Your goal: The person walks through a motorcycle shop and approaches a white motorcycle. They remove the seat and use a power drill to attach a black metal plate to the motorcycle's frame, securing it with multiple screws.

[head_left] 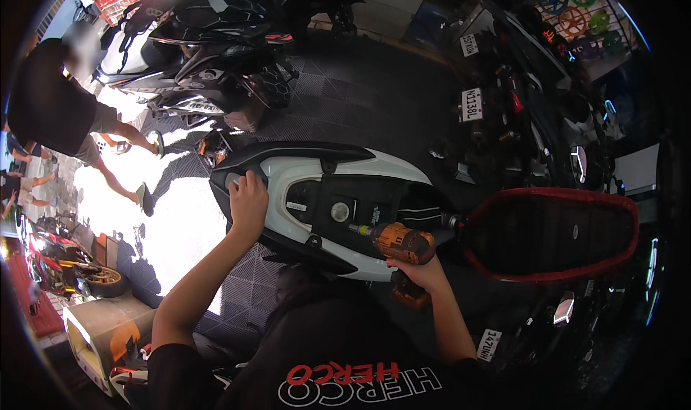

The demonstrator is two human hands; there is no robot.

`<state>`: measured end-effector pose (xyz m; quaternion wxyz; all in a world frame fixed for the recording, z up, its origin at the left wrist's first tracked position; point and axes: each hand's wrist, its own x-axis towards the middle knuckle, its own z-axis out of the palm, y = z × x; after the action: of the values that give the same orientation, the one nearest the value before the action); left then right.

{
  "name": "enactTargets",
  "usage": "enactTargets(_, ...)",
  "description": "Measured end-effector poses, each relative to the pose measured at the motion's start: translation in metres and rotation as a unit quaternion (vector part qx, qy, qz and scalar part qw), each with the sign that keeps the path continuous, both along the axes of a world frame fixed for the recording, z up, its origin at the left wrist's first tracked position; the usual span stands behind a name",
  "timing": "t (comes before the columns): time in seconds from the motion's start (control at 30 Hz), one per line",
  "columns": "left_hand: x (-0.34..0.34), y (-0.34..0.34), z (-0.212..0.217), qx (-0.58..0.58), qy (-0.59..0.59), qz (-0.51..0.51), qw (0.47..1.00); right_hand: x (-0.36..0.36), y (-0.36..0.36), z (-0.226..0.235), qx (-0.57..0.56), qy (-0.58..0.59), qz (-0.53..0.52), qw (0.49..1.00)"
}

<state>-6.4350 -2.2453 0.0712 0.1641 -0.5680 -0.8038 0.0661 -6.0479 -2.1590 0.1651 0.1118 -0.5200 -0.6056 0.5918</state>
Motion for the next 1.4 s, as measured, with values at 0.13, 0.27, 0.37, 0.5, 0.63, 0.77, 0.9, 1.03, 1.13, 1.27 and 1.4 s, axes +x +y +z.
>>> enactTargets(0.13,-0.004,0.001,-0.005,-0.007,0.021,-0.015,1.0,0.043,-0.017,-0.014,-0.016,0.039,-0.075,0.996)
enactTargets(0.27,0.004,0.003,0.003,-0.054,0.059,-0.037,0.996,0.084,-0.028,-0.052,-0.005,0.043,-0.118,0.992)
enactTargets(0.37,0.011,0.007,0.011,-0.105,0.061,-0.026,0.992,0.101,-0.031,-0.052,-0.031,0.073,-0.142,0.987)
enactTargets(0.5,0.015,0.012,0.014,-0.141,0.055,-0.009,0.988,0.116,-0.029,-0.044,-0.06,0.021,-0.141,0.988)
enactTargets(0.63,0.005,0.01,0.012,-0.104,-0.021,-0.024,0.994,0.133,-0.029,-0.056,-0.051,0.035,-0.154,0.986)
enactTargets(0.77,-0.009,0.017,0.031,-0.037,-0.175,0.049,0.983,0.142,-0.028,-0.068,-0.032,0.077,-0.16,0.984)
enactTargets(0.9,-0.033,0.011,0.067,0.052,-0.339,0.073,0.936,0.139,-0.023,-0.054,-0.06,0.045,-0.158,0.985)
enactTargets(1.03,-0.043,0.005,0.086,0.062,-0.492,0.076,0.865,0.138,-0.022,-0.054,-0.06,0.04,-0.149,0.986)
enactTargets(1.13,-0.045,0.003,0.09,0.065,-0.534,0.057,0.841,0.138,-0.023,-0.055,-0.065,0.046,-0.15,0.985)
enactTargets(1.27,-0.036,0.016,0.093,0.063,-0.551,0.045,0.831,0.139,-0.031,-0.073,0.035,0.082,-0.154,0.984)
enactTargets(1.4,0.029,0.05,0.066,0.001,-0.509,-0.04,0.86,0.132,-0.026,-0.042,-0.047,0.0,-0.135,0.99)
